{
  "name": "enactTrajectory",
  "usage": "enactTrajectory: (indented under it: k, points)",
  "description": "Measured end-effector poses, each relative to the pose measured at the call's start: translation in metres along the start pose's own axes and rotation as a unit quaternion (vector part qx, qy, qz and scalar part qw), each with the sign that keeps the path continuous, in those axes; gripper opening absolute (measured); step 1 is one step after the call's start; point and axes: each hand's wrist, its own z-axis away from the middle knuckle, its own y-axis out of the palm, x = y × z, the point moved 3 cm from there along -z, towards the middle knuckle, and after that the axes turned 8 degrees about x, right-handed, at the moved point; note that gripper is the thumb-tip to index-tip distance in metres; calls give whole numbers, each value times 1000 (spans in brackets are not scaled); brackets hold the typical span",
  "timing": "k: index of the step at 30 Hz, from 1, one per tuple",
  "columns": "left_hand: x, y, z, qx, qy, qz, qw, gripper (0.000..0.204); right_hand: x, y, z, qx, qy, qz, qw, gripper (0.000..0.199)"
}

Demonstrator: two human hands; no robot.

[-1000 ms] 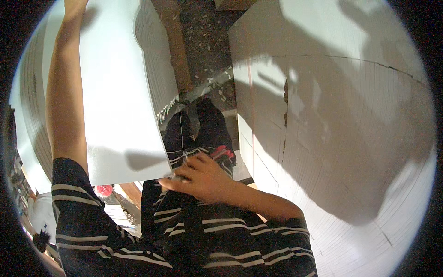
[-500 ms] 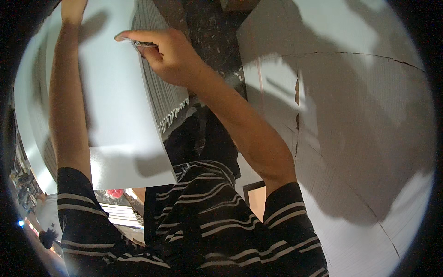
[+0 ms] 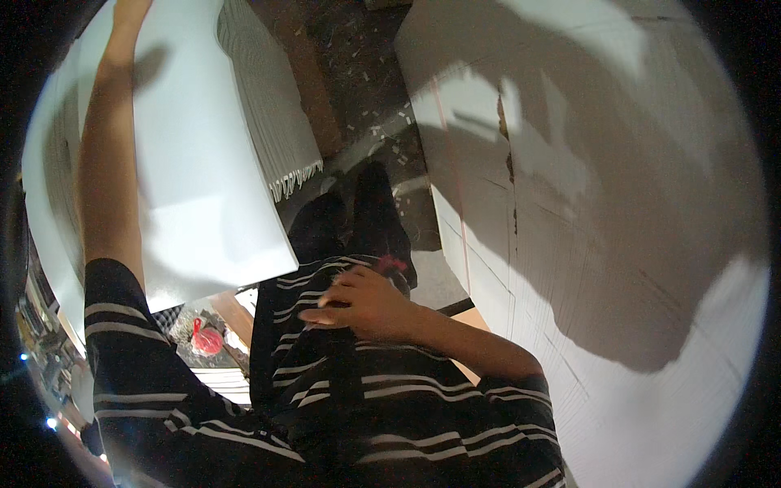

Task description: The person uses a utility knife to cut large white sheets on a workbench. They score the sheets along straight lines and then snap them apart, repeating the process for multiple sheets.

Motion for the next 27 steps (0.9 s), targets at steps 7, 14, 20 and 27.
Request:
enactTrajectory:
  k: [7, 14, 20, 27]
  points:
    - [-49, 44, 133, 124, 117, -321, 932, 77, -49, 17, 84, -119, 308, -137, 934, 43]
    - [-133, -36, 384, 295, 216, -152, 918, 66, -69, -26, 20, -254, 322, -440, 799, 34]
    - [-90, -85, 451, 179, 178, -83, 964, 74, -45, -70, -115, -178, 191, -392, 882, 33]
    - [-83, -101, 432, -119, 190, -273, 935, 52, 18, -85, -145, -220, 114, -432, 867, 18]
